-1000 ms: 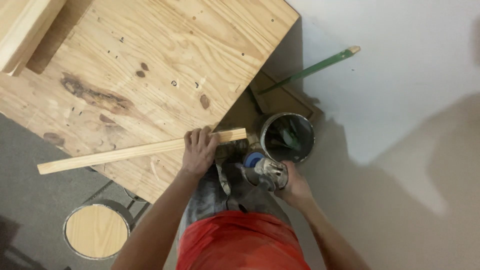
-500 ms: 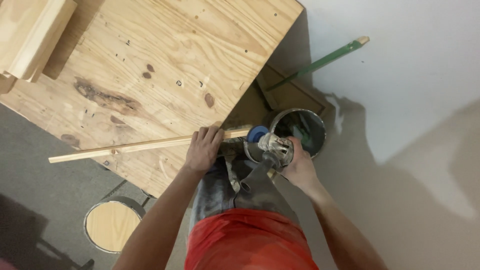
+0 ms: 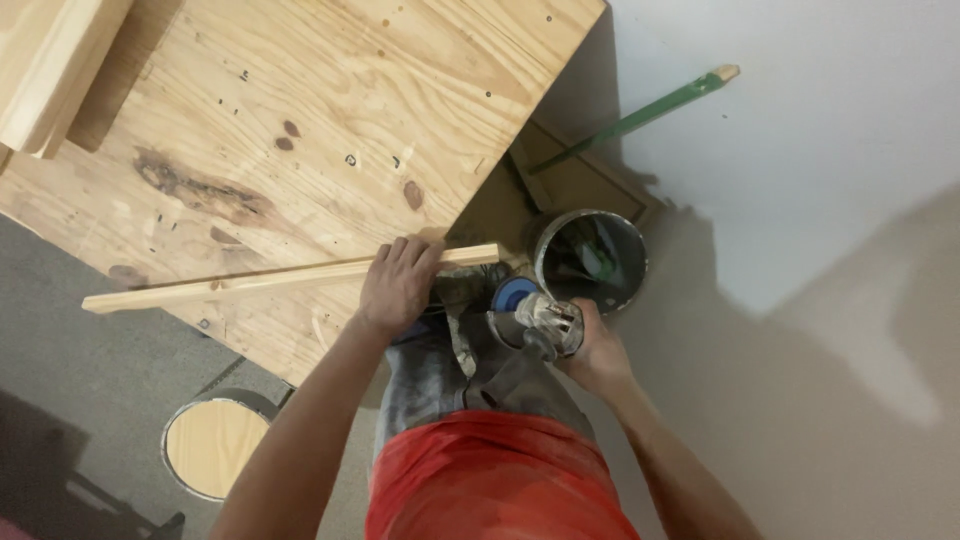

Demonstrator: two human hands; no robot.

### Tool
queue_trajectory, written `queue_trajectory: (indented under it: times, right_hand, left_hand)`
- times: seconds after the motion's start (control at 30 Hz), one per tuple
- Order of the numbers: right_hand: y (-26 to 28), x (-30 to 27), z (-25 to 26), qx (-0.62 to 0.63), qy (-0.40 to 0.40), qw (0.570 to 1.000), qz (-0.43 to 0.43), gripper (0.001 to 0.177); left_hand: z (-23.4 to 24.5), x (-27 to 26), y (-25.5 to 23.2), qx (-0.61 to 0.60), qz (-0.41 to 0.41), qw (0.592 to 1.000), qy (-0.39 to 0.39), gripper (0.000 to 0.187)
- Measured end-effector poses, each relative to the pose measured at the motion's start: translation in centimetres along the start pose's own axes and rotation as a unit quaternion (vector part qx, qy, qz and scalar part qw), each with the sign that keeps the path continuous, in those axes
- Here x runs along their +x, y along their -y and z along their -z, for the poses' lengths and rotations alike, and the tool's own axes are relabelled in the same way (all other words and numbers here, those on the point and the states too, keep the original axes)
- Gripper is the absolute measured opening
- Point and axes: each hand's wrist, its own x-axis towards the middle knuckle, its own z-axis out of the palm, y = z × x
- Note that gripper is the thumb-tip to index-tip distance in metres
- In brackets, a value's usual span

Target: Sanding a thin wooden strip with a power sander on a workbench

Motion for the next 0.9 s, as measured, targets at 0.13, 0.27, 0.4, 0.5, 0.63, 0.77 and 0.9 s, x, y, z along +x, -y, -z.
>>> queue_trajectory:
  times: [0.13,0.27,0.4,0.5,0.63,0.77,0.9]
  right_hand:
    - [1.4,-0.4,1.1,0.062,-0.021,0.998,0.006,0.076]
    - [3.8,-0.5,2.8,0.076,-0.027,0.996,0.024,0.078]
    - [5.5,0.8,3.5,0.100,-0.032,0.992,0.067,0.083]
    - [6.4,1.6,3.7,0.078,-0.033,0.991,0.103,0.082]
    - [6.3,1.0,3.6,0.072,-0.020,0.992,0.099,0.081]
    - [2.2,1.6,1.7,0.008,0.002,0.997,0.074,0.080]
    - [1.1,-0.3,0.2,-0.033,0.017,0.997,0.072,0.067]
  left_hand:
    - [-1.3,0.5,1.6,0.017,-0.031,0.999,-0.005,0.038]
    - [-2.2,0.2,2.2,0.027,-0.021,0.999,0.039,0.050]
    - [-1.2,0.6,1.9,0.009,-0.009,0.997,0.070,0.051]
    - [-1.3,0.7,2.1,0.022,-0.006,0.995,0.101,0.048]
    - [-1.2,0.6,2.0,0.027,-0.006,0.995,0.099,0.049]
    - [-1.5,0.7,2.1,0.020,-0.007,0.997,0.074,0.046]
    - [-1.5,0.9,2.3,0.008,-0.009,0.996,0.085,0.064]
